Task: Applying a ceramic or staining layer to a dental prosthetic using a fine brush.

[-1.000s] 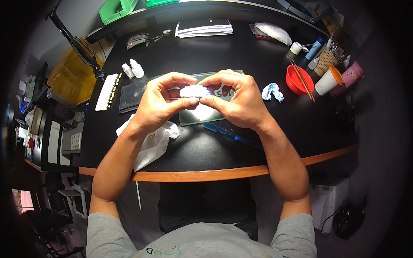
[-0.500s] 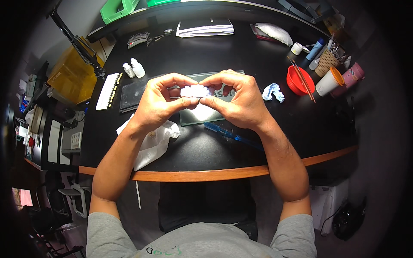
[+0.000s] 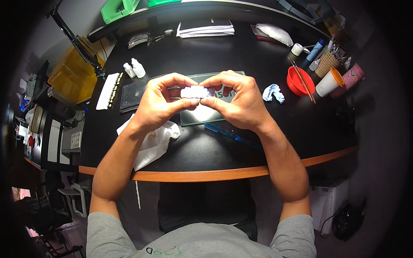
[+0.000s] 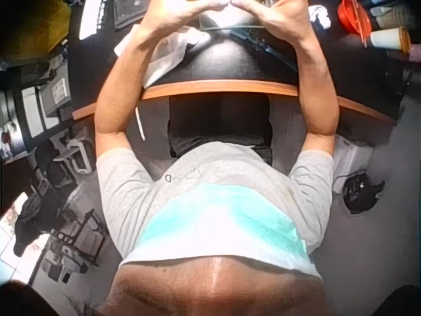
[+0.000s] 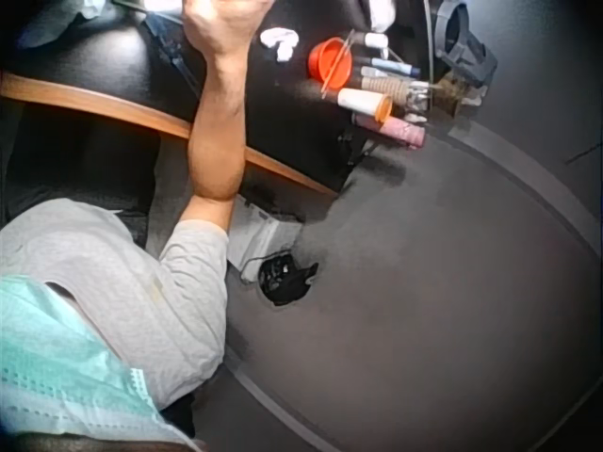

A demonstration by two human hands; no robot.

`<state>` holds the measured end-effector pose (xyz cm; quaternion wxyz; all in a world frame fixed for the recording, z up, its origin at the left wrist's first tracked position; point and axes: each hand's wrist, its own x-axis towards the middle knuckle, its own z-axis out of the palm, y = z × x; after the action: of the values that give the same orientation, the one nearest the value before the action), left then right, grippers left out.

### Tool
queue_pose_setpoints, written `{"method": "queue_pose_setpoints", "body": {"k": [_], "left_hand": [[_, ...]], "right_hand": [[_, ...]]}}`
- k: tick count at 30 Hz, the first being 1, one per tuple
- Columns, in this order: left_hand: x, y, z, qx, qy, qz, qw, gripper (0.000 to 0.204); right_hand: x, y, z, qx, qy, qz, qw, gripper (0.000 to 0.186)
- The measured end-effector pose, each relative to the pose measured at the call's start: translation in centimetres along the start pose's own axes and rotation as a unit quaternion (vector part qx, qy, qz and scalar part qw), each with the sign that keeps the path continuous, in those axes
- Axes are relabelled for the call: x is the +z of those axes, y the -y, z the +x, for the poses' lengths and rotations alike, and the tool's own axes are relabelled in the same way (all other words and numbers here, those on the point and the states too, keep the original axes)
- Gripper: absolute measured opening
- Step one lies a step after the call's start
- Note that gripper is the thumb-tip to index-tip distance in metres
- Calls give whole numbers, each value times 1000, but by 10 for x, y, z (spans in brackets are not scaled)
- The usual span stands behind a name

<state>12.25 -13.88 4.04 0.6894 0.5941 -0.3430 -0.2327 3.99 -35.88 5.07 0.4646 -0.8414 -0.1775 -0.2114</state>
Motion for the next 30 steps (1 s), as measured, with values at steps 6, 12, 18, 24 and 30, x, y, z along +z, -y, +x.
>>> {"method": "queue_pose_setpoints", "body": {"k": [6,12,18,24,30], "left_hand": [[2,0,0,3,-3,-14,1000,34],[1,-3,1,0,5,-4,1000,34],[2,-4,0,7,-4,9,1000,34],[1,-2,0,8,5,24,1000,34],[0,0,0,11,-4,28,1000,34]], "right_hand": [[-2,1,0,-6,3,-11,1000,27],[-1,2,0,-5,-7,-2,1000,27],[1,2,1,-4,-4,-11,1000,26],[1,3,0,-21,-5,-34,999,27],[4,0,1,-31,-12,-34,999,26]]}}
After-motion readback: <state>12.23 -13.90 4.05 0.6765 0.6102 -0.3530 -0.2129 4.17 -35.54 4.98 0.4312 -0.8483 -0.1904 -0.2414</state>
